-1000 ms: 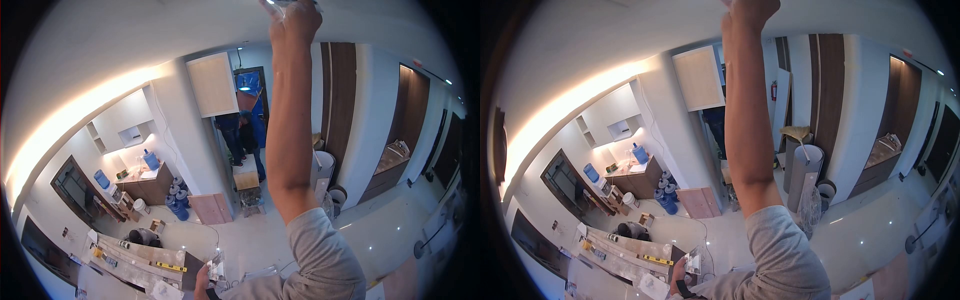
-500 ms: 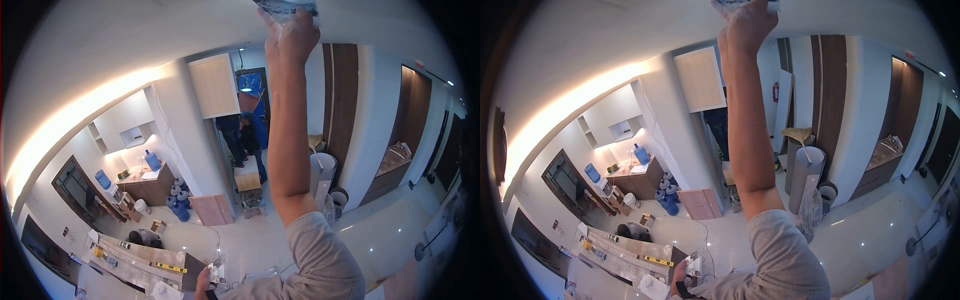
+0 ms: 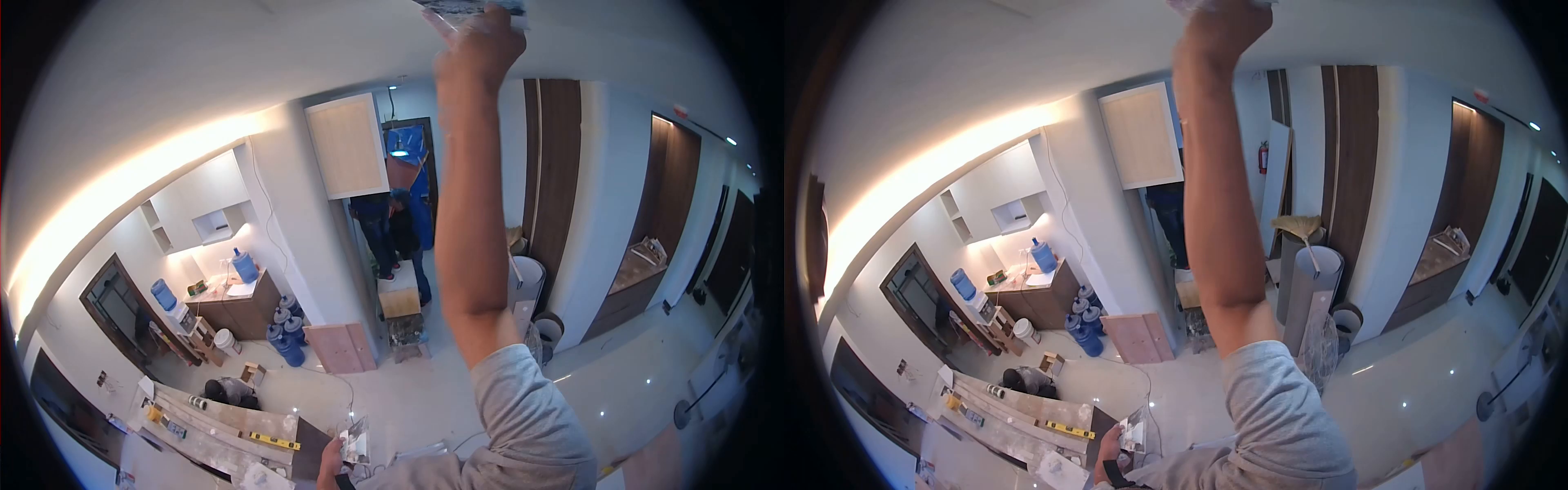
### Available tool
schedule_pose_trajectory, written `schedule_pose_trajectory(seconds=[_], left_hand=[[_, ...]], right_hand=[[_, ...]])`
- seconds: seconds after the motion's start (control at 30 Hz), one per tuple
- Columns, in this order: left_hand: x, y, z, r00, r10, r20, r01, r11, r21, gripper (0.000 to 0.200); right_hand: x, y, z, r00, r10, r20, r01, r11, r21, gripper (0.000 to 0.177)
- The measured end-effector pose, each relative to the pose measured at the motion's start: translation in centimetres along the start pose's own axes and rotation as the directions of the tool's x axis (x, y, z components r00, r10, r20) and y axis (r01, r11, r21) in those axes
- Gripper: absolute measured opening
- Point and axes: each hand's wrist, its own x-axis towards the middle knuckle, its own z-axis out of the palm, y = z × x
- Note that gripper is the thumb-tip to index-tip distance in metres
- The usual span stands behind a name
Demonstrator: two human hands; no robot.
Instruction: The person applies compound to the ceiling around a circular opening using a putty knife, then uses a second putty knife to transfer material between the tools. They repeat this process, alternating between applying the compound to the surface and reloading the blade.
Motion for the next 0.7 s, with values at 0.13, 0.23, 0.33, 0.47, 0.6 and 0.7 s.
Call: schedule_pose_trajectory(seconds=[0.13, 0.23, 0.33, 0.47, 0.6, 0.7], left_hand=[[0.5, -0.6, -0.1, 0.998, -0.049, 0.028, 0.053, 0.986, -0.159, 0.029], [-2.5, 3.5, 2.8, 1.0, -0.002, -0.009, 0.002, 1.0, -0.012, 0.03], [-3.4, 4.7, 3.3, 1.0, 0.004, 0.021, -0.004, 0.999, 0.032, 0.032], [-3.7, 4.3, 2.9, 0.987, 0.159, 0.006, -0.156, 0.961, 0.227, 0.036], [-2.8, 3.3, 1.9, 0.998, 0.057, -0.012, -0.057, 0.997, 0.051, 0.036], [-4.3, 5.3, 3.3, 0.997, 0.071, -0.016, -0.069, 0.994, 0.08, 0.035]], right_hand=[[-5.0, -6.2, 5.5, 0.963, -0.146, -0.225, 0.18, 0.974, 0.141, 0.031], [-7.2, -4.4, 5.6, 0.941, -0.32, -0.108, 0.325, 0.945, 0.034, 0.008], [-7.5, -0.3, 3.6, 0.871, -0.492, 0.017, 0.453, 0.787, -0.419, 0.01], [-7.1, -0.8, 5.1, 0.994, 0.109, 0.013, -0.1, 0.858, 0.504, 0.017], [-6.9, 1.2, 5.9, 0.991, 0.131, -0.003, -0.111, 0.848, 0.519, 0.015], [-6.6, 1.0, 6.8, 0.993, 0.095, -0.068, -0.059, 0.911, 0.408, 0.015]])
